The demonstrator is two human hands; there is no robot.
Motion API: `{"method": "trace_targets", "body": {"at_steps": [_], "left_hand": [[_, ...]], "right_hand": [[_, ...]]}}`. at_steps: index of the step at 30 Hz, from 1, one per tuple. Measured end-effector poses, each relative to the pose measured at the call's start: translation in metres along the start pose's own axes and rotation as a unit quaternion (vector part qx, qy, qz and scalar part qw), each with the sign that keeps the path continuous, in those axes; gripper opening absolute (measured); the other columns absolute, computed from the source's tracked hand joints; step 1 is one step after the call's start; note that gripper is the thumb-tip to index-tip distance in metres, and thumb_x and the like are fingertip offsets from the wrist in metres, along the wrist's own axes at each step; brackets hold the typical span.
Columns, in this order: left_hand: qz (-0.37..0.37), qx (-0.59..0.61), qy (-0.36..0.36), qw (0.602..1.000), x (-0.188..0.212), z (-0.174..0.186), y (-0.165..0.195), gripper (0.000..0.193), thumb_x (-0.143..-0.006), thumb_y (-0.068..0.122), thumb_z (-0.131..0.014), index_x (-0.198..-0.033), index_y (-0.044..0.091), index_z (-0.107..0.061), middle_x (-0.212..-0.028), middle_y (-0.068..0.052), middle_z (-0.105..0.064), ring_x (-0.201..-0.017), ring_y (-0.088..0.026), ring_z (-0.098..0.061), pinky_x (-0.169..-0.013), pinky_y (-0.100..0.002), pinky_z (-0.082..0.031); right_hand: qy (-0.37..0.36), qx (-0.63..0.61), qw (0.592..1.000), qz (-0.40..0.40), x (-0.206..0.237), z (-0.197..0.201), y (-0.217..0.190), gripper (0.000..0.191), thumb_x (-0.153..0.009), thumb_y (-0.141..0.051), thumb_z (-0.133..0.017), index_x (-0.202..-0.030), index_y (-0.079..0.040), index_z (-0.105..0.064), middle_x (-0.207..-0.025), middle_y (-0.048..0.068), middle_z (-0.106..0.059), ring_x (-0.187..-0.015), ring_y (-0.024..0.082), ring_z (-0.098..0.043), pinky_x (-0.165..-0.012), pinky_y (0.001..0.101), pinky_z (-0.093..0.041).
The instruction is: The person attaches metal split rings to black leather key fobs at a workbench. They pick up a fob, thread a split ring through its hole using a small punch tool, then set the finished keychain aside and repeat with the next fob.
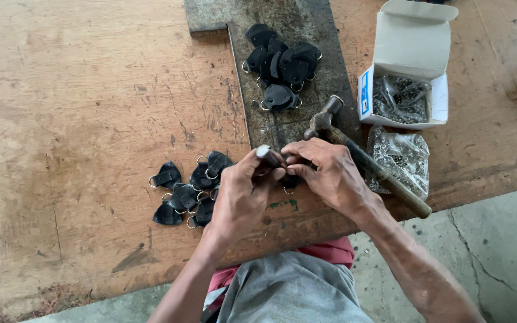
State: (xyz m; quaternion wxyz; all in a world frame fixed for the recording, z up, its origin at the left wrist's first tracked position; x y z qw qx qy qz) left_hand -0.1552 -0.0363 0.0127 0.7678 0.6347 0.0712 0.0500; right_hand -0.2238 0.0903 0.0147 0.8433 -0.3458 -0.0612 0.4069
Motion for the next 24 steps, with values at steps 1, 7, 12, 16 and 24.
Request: {"method": "trace_targets", "body": {"at_steps": [1,7,12,16,24], "left_hand": [[-0.003,-0.005,-0.001,1.0,-0.001,-0.001,0.0,0.009,-0.095,0.002,-0.069,-0.103,0.001,-0.067,-0.086,-0.009,-0.076,-0.078,-0.012,-0.07,-0.07,-0.031,-0.058],[0.005,-0.055,-0.005,0.998,0.0,-0.009,-0.002,0.012,-0.092,0.001,-0.071,-0.103,0.001,-0.066,-0.086,-0.013,-0.078,-0.07,-0.014,-0.072,-0.06,-0.034,-0.056],[-0.078,-0.069,0.005,0.995,0.005,-0.013,0.011,0.014,-0.092,-0.004,-0.066,-0.105,0.0,-0.063,-0.089,-0.017,-0.072,-0.076,-0.021,-0.075,-0.063,-0.037,-0.055],[-0.086,-0.111,-0.01,0.99,0.008,-0.017,0.012,0.018,-0.091,-0.002,-0.07,-0.108,0.0,-0.064,-0.091,-0.019,-0.07,-0.08,-0.033,-0.07,-0.068,-0.042,-0.054],[-0.179,-0.18,-0.009,0.967,0.021,-0.025,0.029,0.03,-0.085,-0.005,-0.068,-0.114,0.001,-0.059,-0.097,-0.017,-0.068,-0.097,-0.037,-0.065,-0.078,-0.045,-0.054]], "right_hand": [[0.0,0.006,1.0,0.005,0.002,-0.001,0.001,0.034,-0.085,-0.013,-0.078,-0.117,-0.002,-0.072,-0.105,0.011,-0.077,-0.09,0.023,-0.072,-0.08,0.0344,-0.059],[0.052,0.108,0.992,0.03,0.011,0.02,0.008,0.027,-0.097,-0.017,-0.07,-0.121,-0.005,-0.07,-0.119,0.014,-0.072,-0.109,0.027,-0.066,-0.091,0.0388,-0.058],[0.027,0.214,0.966,-0.141,0.022,0.051,0.043,0.05,-0.09,-0.033,-0.074,-0.124,0.002,-0.063,-0.108,0.017,-0.062,-0.103,0.031,-0.06,-0.088,0.0446,-0.054],[0.018,0.237,0.964,-0.117,0.025,0.051,0.04,0.054,-0.086,-0.033,-0.076,-0.123,0.003,-0.062,-0.107,0.016,-0.059,-0.099,0.033,-0.061,-0.084,0.0459,-0.053],[-0.035,0.018,0.93,-0.366,0.052,0.052,0.085,0.032,-0.111,-0.033,-0.058,-0.122,-0.005,-0.068,-0.091,0.017,-0.064,-0.077,0.031,-0.063,-0.066,0.0465,-0.054]]}}
Point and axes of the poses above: each hand's wrist, its own x-axis away from the middle knuckle, its own z-axis out of the back of the hand, y = z × x, the point moved 9 cm from there along -x, towards the middle knuckle
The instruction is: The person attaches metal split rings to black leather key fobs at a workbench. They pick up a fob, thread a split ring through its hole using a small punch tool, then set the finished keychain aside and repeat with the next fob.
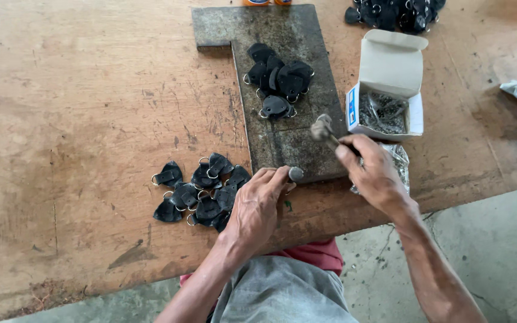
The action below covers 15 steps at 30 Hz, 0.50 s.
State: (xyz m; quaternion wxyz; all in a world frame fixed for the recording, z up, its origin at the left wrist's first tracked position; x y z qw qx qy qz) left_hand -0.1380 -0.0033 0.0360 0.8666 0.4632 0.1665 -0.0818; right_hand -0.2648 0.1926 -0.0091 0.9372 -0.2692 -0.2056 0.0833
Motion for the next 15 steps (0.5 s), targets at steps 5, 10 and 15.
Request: {"method": "trace_targets", "body": {"at_steps": [5,10,15], "left_hand": [[-0.004,-0.007,0.01,1.0,0.003,-0.003,-0.003,0.024,-0.091,-0.002,-0.065,-0.113,0.001,-0.058,-0.097,-0.017,-0.067,-0.097,-0.036,-0.065,-0.081,-0.045,-0.053],[-0.022,-0.02,0.043,0.999,0.003,-0.005,-0.004,0.02,-0.096,0.002,-0.064,-0.116,0.001,-0.06,-0.105,-0.016,-0.07,-0.097,-0.032,-0.067,-0.08,-0.04,-0.057],[-0.019,-0.026,0.037,0.999,0.004,-0.006,-0.005,0.021,-0.093,0.004,-0.066,-0.114,0.0,-0.061,-0.102,-0.015,-0.07,-0.097,-0.033,-0.067,-0.079,-0.041,-0.057]], "right_hand": [[-0.03,-0.121,0.973,0.192,0.054,0.026,-0.022,0.032,-0.096,-0.027,-0.063,-0.117,-0.002,-0.068,-0.085,0.009,-0.064,-0.065,0.015,-0.058,-0.056,0.0312,-0.052],[-0.05,-0.202,0.962,0.176,0.094,0.06,-0.011,0.035,-0.099,-0.028,-0.06,-0.118,-0.001,-0.071,-0.079,0.006,-0.064,-0.058,0.011,-0.059,-0.045,0.0268,-0.055],[0.0,-0.293,0.881,0.37,0.164,0.141,-0.042,0.039,-0.099,-0.033,-0.058,-0.125,-0.004,-0.064,-0.073,0.007,-0.064,-0.058,0.013,-0.059,-0.05,0.029,-0.053]]}}
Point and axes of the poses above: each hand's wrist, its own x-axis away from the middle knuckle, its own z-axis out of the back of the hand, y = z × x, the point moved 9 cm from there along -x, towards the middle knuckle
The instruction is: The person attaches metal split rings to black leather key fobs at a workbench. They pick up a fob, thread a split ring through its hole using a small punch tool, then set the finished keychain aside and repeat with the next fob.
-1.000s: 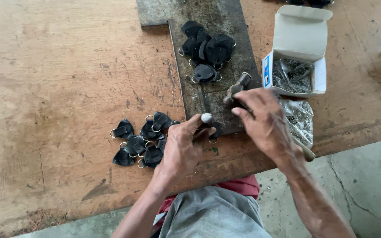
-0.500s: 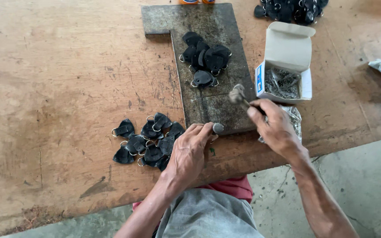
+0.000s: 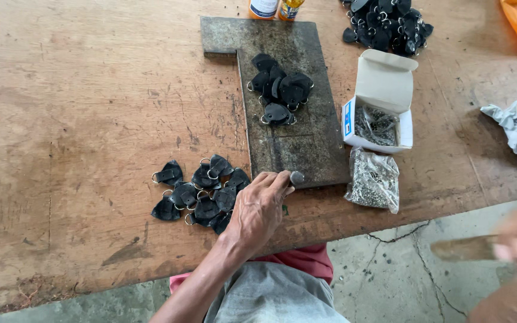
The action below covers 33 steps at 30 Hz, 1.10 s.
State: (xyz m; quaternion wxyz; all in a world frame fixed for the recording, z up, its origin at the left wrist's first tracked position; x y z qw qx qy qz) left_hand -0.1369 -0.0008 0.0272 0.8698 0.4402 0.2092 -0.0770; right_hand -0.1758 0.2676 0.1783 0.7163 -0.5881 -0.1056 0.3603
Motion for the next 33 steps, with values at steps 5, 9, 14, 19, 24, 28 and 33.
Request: {"method": "trace_targets", "body": {"at_steps": [5,9,14,19,24,28,33], "left_hand": [[0.0,0.003,0.005,1.0,-0.001,0.001,0.0,0.02,-0.095,0.004,-0.066,-0.114,0.001,-0.061,-0.101,-0.015,-0.07,-0.096,-0.032,-0.067,-0.078,-0.041,-0.057],[0.0,-0.03,-0.02,0.999,0.001,-0.006,0.001,0.027,-0.085,-0.002,-0.062,-0.112,0.001,-0.061,-0.101,-0.016,-0.07,-0.098,-0.033,-0.067,-0.08,-0.041,-0.058],[0.166,0.05,-0.022,0.985,0.003,-0.007,-0.033,0.015,-0.102,0.012,-0.063,-0.102,-0.001,-0.055,-0.086,-0.021,-0.068,-0.079,-0.039,-0.067,-0.067,-0.047,-0.052],[0.195,0.12,0.039,0.973,-0.006,0.011,-0.05,0.018,-0.099,0.014,-0.062,-0.104,0.0,-0.054,-0.076,-0.02,-0.069,-0.067,-0.039,-0.069,-0.06,-0.046,-0.052],[0.193,0.154,0.017,0.969,-0.003,0.006,-0.044,0.012,-0.097,0.006,-0.055,-0.107,0.001,-0.051,-0.079,-0.015,-0.069,-0.064,-0.032,-0.071,-0.061,-0.04,-0.056],[0.14,0.126,0.04,0.981,-0.004,0.011,-0.034,0.016,-0.094,0.001,-0.056,-0.108,0.0,-0.049,-0.083,-0.015,-0.066,-0.071,-0.033,-0.069,-0.064,-0.043,-0.055],[0.134,0.115,0.042,0.983,-0.001,0.011,-0.032,0.017,-0.093,-0.001,-0.058,-0.107,0.001,-0.049,-0.083,-0.016,-0.062,-0.072,-0.035,-0.066,-0.065,-0.046,-0.052]], "right_hand": [[-0.12,-0.086,0.987,0.061,-0.035,-0.06,-0.019,0.04,-0.098,-0.038,-0.055,-0.126,-0.009,-0.06,-0.067,0.009,-0.064,-0.053,0.018,-0.059,-0.052,0.0335,-0.049],[-0.176,0.366,0.879,-0.251,-0.041,-0.108,0.088,0.041,-0.098,-0.041,-0.053,-0.127,-0.013,-0.057,-0.061,0.011,-0.064,-0.05,0.022,-0.059,-0.054,0.0372,-0.047],[-0.122,0.395,0.854,-0.315,-0.032,-0.083,0.109,0.04,-0.103,-0.036,-0.054,-0.14,-0.022,-0.056,-0.07,0.015,-0.06,-0.059,0.025,-0.057,-0.058,0.0428,-0.054],[-0.01,0.448,0.894,0.025,-0.079,-0.096,0.101,0.041,-0.101,-0.025,-0.06,-0.138,-0.008,-0.054,-0.105,0.017,-0.066,-0.084,0.029,-0.067,-0.069,0.0443,-0.055],[-0.015,0.48,0.857,-0.189,-0.079,-0.086,0.17,0.049,-0.097,-0.026,-0.066,-0.143,-0.012,-0.056,-0.098,0.014,-0.064,-0.086,0.029,-0.066,-0.075,0.0447,-0.057],[0.004,0.525,0.847,-0.082,-0.085,-0.1,0.153,0.05,-0.091,-0.025,-0.072,-0.136,-0.008,-0.06,-0.112,0.016,-0.059,-0.105,0.033,-0.057,-0.087,0.0464,-0.053],[-0.09,0.395,0.914,-0.019,-0.08,-0.159,0.147,0.056,-0.082,-0.024,-0.069,-0.136,-0.01,-0.062,-0.121,0.014,-0.058,-0.11,0.031,-0.056,-0.097,0.0411,-0.051]]}}
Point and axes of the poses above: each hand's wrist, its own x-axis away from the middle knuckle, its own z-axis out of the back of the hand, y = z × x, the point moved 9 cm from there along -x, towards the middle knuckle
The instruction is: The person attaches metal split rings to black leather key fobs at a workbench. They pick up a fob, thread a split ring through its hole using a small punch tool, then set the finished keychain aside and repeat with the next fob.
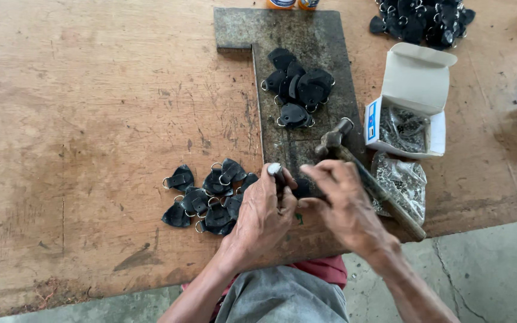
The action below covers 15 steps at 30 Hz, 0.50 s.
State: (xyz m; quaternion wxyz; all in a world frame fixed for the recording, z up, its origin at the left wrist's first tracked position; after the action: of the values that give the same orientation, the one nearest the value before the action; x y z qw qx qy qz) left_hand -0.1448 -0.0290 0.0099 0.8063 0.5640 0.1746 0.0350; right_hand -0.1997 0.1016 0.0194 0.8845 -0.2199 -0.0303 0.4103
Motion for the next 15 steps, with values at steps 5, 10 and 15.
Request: {"method": "trace_targets", "body": {"at_steps": [5,10,15], "left_hand": [[0.084,-0.124,0.006,0.989,-0.002,0.032,-0.02,0.019,-0.092,-0.002,-0.058,-0.109,0.001,-0.049,-0.088,-0.019,-0.059,-0.078,-0.032,-0.062,-0.069,-0.043,-0.052],[0.006,-0.294,0.044,0.955,-0.007,0.077,-0.014,0.039,-0.071,0.007,-0.073,-0.103,-0.001,-0.051,-0.094,-0.022,-0.06,-0.089,-0.04,-0.058,-0.078,-0.049,-0.047],[0.1,-0.306,0.019,0.947,-0.007,0.076,-0.036,0.018,-0.092,0.005,-0.07,-0.098,0.001,-0.053,-0.087,-0.02,-0.061,-0.087,-0.04,-0.058,-0.079,-0.051,-0.047]], "right_hand": [[-0.016,-0.056,0.997,-0.04,-0.009,-0.005,-0.005,0.047,-0.085,-0.031,-0.076,-0.122,-0.007,-0.062,-0.114,0.013,-0.059,-0.11,0.029,-0.058,-0.094,0.0421,-0.05],[-0.082,-0.172,0.966,-0.173,-0.005,-0.014,0.012,0.041,-0.084,-0.027,-0.077,-0.114,-0.006,-0.058,-0.106,0.009,-0.064,-0.093,0.024,-0.067,-0.079,0.038,-0.057],[-0.127,-0.252,0.933,-0.224,0.001,-0.023,0.028,0.024,-0.094,-0.024,-0.068,-0.11,-0.007,-0.06,-0.088,0.008,-0.074,-0.078,0.022,-0.07,-0.072,0.0362,-0.057]]}}
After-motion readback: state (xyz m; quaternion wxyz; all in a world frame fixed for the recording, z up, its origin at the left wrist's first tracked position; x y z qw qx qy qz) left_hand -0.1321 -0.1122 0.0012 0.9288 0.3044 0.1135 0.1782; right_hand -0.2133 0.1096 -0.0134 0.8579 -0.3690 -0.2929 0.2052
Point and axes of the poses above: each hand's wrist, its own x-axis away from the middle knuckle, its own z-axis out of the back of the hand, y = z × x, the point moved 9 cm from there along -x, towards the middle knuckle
